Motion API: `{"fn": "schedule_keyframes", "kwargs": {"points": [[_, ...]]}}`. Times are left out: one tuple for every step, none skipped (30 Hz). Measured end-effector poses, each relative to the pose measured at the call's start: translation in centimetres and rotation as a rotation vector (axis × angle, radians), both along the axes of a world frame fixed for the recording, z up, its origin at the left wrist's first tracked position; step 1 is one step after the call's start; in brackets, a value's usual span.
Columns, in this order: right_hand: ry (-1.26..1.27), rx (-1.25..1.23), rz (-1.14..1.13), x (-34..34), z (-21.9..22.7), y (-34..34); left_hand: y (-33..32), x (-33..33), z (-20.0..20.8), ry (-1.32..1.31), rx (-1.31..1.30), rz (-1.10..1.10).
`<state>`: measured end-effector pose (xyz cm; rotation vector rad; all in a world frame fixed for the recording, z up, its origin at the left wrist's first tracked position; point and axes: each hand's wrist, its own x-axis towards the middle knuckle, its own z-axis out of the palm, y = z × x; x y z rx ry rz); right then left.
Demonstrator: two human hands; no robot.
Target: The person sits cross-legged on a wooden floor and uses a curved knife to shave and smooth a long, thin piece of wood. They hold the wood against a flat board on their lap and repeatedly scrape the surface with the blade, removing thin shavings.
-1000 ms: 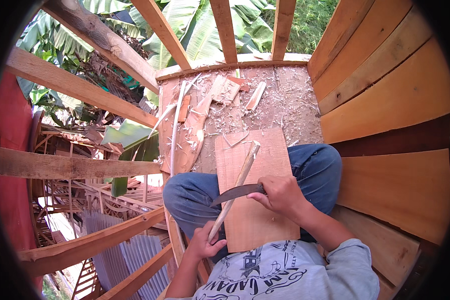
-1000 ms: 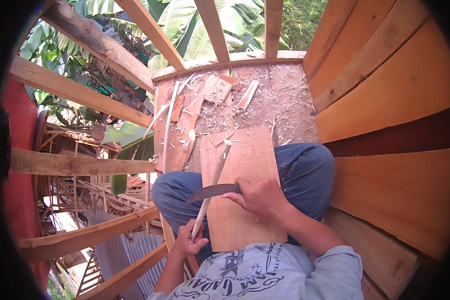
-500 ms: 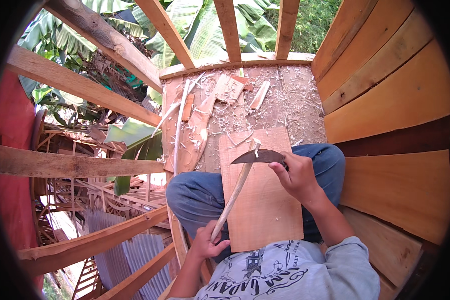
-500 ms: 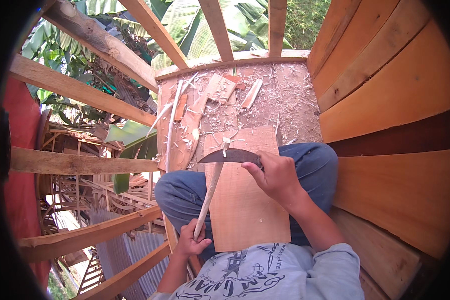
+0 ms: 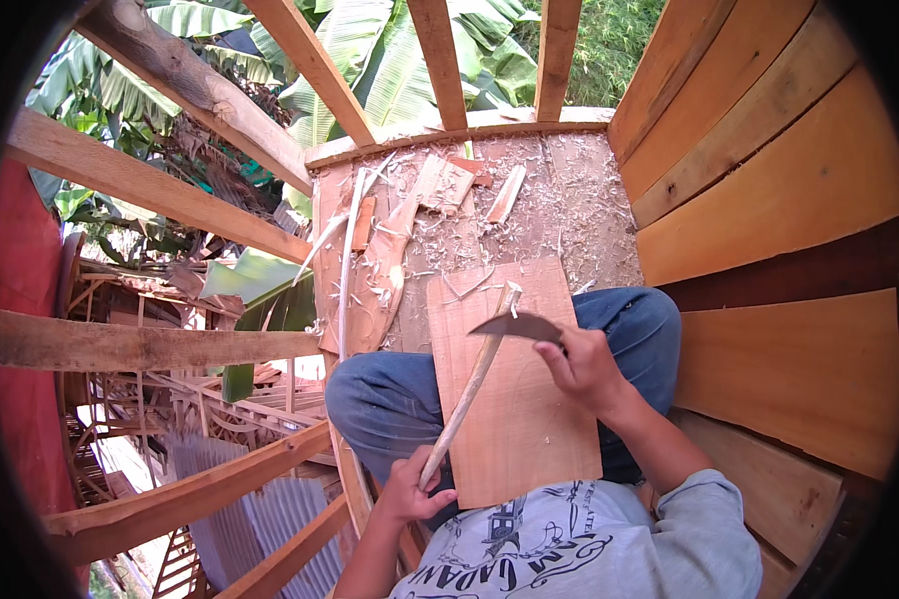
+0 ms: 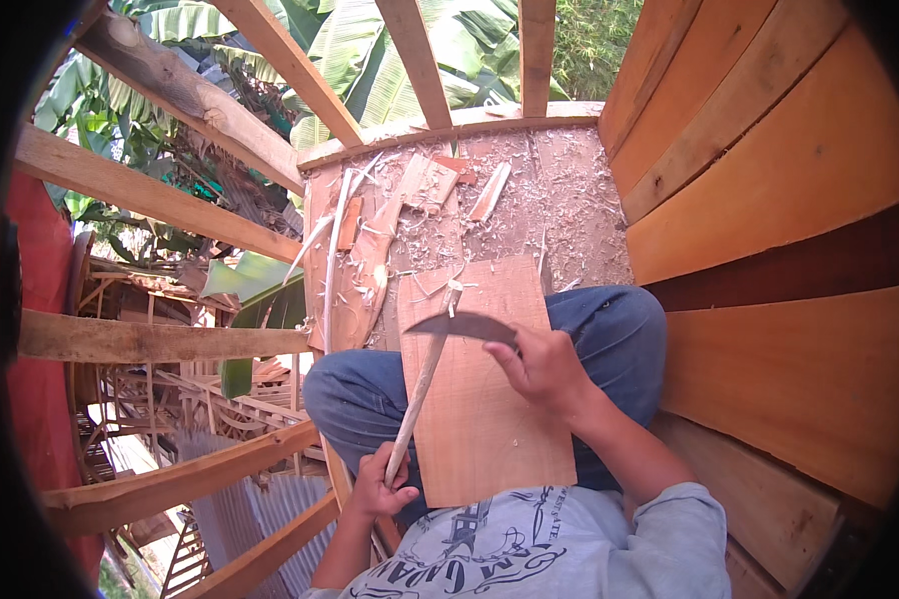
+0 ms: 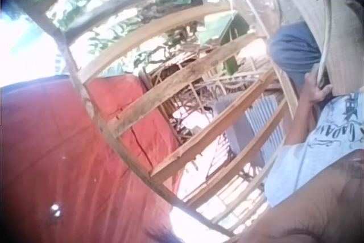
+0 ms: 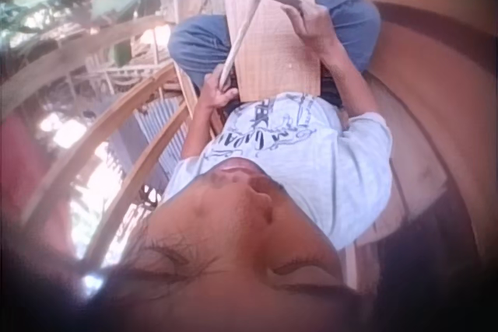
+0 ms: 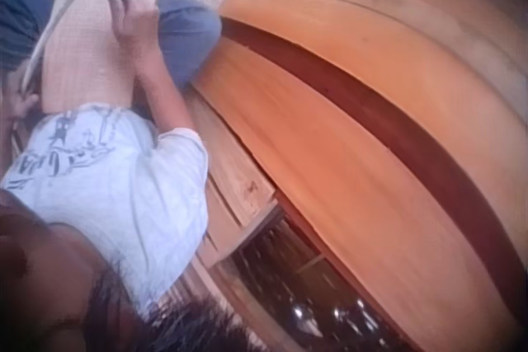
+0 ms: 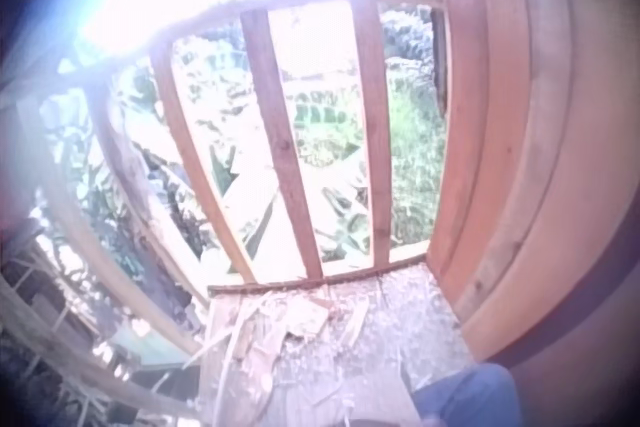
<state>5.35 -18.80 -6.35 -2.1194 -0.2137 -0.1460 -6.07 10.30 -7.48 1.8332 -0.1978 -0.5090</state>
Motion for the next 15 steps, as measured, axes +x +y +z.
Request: {"fn": "schedule_keyframes", "kwargs": {"points": [[-0.014,-0.087,-0.069,1.2,-0.1,-1.5,0.0,0.0,0.0,-0.006,0.002,-0.001],[-0.031,-0.078,-0.076,1.0,0.2,-1.5,-0.1,0.0,0.0,-0.013,0.003,-0.002],[-0.061,-0.046,0.007,0.2,-0.1,-0.7,-0.1,-0.1,0.1,-0.020,0.005,-0.003],[-0.092,-0.021,0.079,-0.9,-0.3,0.1,-0.1,0.0,0.1,-0.015,0.018,-0.011],[-0.108,-0.137,0.307,-1.4,0.1,0.4,-0.1,0.0,0.0,-0.011,0.030,-0.020],[-0.076,-0.080,0.247,-1.4,-0.2,0.4,-0.1,0.1,0.0,-0.006,0.043,-0.028],[-0.036,-0.024,0.194,-1.2,-0.3,0.5,-0.2,0.0,0.1,-0.012,0.039,-0.024],[0.004,0.031,0.142,-1.1,-0.2,0.5,-0.3,0.1,0.2,-0.017,0.036,-0.020],[0.161,0.122,-0.023,-0.3,0.3,-0.8,-0.3,0.0,0.2,-0.021,0.032,-0.015],[0.061,0.086,-0.020,0.7,1.0,-1.4,-0.2,-0.1,0.1,-0.019,0.036,-0.017],[0.069,0.107,-0.008,0.5,0.9,-1.4,-0.1,-0.1,-0.1,-0.016,0.040,-0.019],[0.076,0.128,0.004,0.1,0.7,-1.2,0.0,-0.2,-0.2,-0.013,0.044,-0.021],[-0.022,0.052,0.122,-0.3,0.3,-0.7,-0.1,0.0,-0.1,-0.015,0.050,-0.015],[-0.112,-0.030,0.241,-0.9,-0.5,0.0,-0.1,0.0,-0.1,-0.010,0.051,-0.007],[-0.202,-0.112,0.359,-1.1,-1.0,0.3,-0.2,0.0,-0.1,-0.005,0.053,0.000]]}}
